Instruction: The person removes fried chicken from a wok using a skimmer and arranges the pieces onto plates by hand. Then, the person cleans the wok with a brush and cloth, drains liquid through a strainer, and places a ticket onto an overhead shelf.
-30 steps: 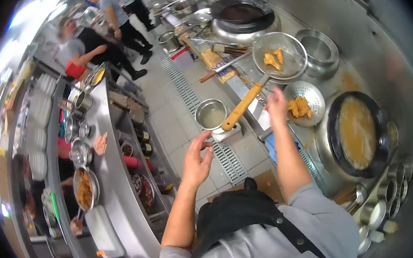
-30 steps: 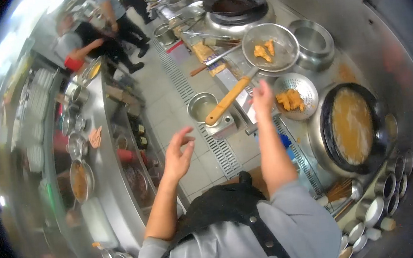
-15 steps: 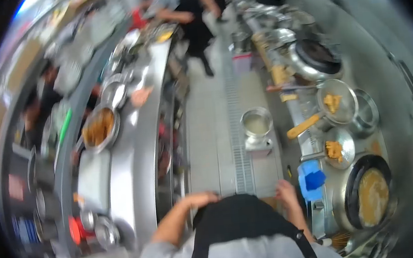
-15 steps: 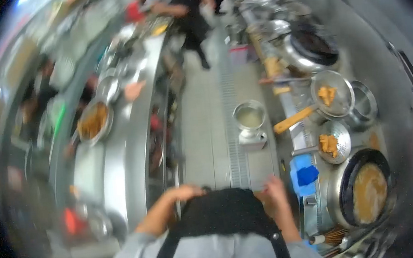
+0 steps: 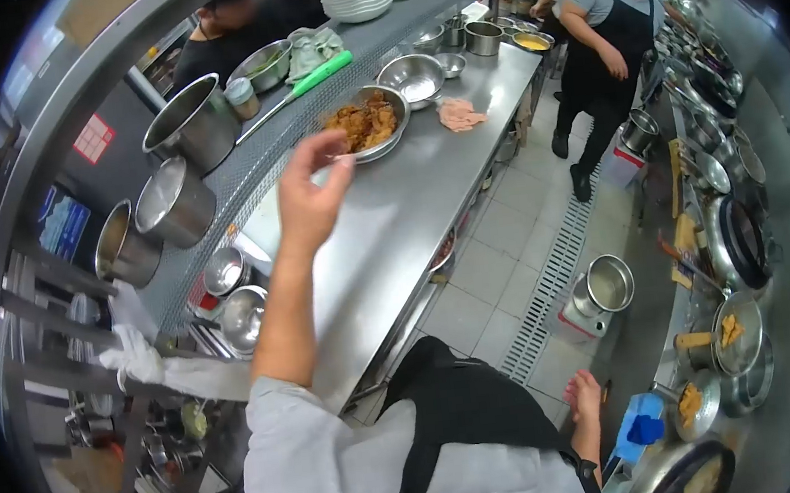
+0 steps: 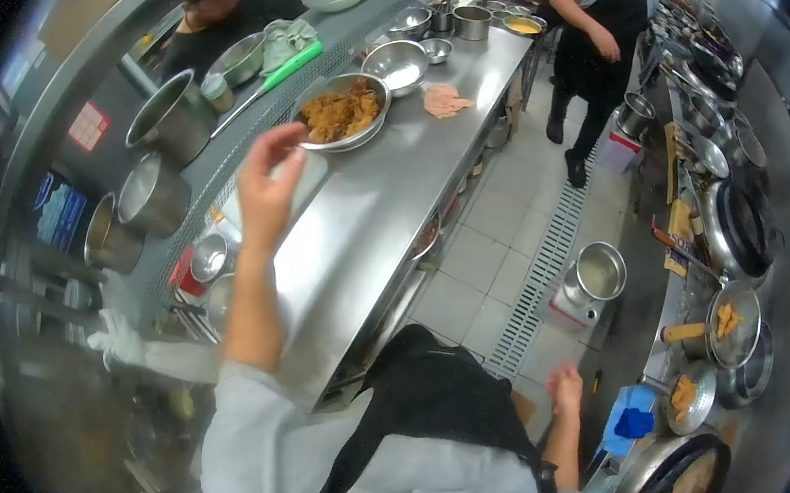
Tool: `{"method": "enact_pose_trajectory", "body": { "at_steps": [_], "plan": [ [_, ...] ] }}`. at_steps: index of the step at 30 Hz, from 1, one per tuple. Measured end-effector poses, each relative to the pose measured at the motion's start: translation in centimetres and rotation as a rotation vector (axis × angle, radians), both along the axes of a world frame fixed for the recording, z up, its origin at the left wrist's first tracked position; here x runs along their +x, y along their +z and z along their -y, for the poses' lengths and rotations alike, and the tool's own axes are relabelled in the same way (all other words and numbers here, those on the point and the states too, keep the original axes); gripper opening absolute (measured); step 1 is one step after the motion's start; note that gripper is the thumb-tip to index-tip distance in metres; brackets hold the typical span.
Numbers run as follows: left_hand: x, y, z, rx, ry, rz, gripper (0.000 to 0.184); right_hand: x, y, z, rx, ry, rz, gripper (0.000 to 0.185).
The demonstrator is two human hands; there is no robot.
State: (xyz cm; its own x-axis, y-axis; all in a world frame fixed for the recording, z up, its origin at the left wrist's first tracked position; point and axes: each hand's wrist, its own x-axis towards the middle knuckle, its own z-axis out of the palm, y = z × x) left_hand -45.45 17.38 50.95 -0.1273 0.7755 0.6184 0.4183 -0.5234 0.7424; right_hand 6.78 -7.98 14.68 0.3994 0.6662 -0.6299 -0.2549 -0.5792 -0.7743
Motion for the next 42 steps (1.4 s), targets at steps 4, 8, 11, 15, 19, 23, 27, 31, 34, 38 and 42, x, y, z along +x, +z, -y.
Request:
{"method": "enact_pose_trajectory", "body": {
  "at_steps": [4, 8, 11, 15, 19, 23, 27, 31, 34, 38, 42],
  "plan": [
    [0.3, 4.9, -5.6, 0.101, 0.051, -0.262, 0.04, -3.3, -0.9, -0.7, -0.055, 0.24, -0.096, 0.046],
    [1.1, 7.1, -16.5, 0.09, 0.213, -0.54, 0.054, -1.6, -0.9, 0.0, 0.089, 0.144, -0.059, 0.059],
    [0.2, 8.7, -24.6, 0.025, 0.313, -0.645, 0.055, 2.4, 3.5, 0.0, 0.28, -0.359, 0.151, 0.073],
    [-1.5, 11.3, -31.5, -0.03, 0.447, -0.804, 0.063, 11.0, 2.3, 1.7, 0.204, -0.567, 0.129, 0.065],
    [-5.1, 11.7, -39.2, -0.08, 0.541, -0.978, 0.058, 9.9, 0.0, 4.0, -0.079, -0.386, 0.07, 0.057],
    [-17.9, 8.5, -54.5, 0.062, 0.372, -1.309, 0.053, 4.5, 2.0, 2.9, 0.035, -0.448, 0.013, 0.074],
    [-17.9, 7.8, -60.7, 0.471, 0.287, -1.217, 0.06, 8.0, 9.1, -0.1, 0.328, -0.687, 0.277, 0.087],
    [-15.0, 11.3, -58.1, 0.591, 0.523, -1.392, 0.056, 15.8, 12.4, 0.2, 0.252, -0.832, 0.576, 0.071],
    [-15.6, 12.1, -59.8, 0.517, 0.608, -1.422, 0.056, 17.6, 6.5, 2.5, -0.082, -1.032, 0.715, 0.061],
    [-13.4, 12.5, -56.5, 0.223, 0.621, -1.184, 0.056, 19.0, 0.9, 2.4, -0.127, -1.291, 0.271, 0.046],
    [-12.0, 13.5, -54.5, 0.105, 0.639, -1.103, 0.057, 22.5, -4.5, 1.2, 0.305, -1.389, -0.18, 0.031]
  ]
}}
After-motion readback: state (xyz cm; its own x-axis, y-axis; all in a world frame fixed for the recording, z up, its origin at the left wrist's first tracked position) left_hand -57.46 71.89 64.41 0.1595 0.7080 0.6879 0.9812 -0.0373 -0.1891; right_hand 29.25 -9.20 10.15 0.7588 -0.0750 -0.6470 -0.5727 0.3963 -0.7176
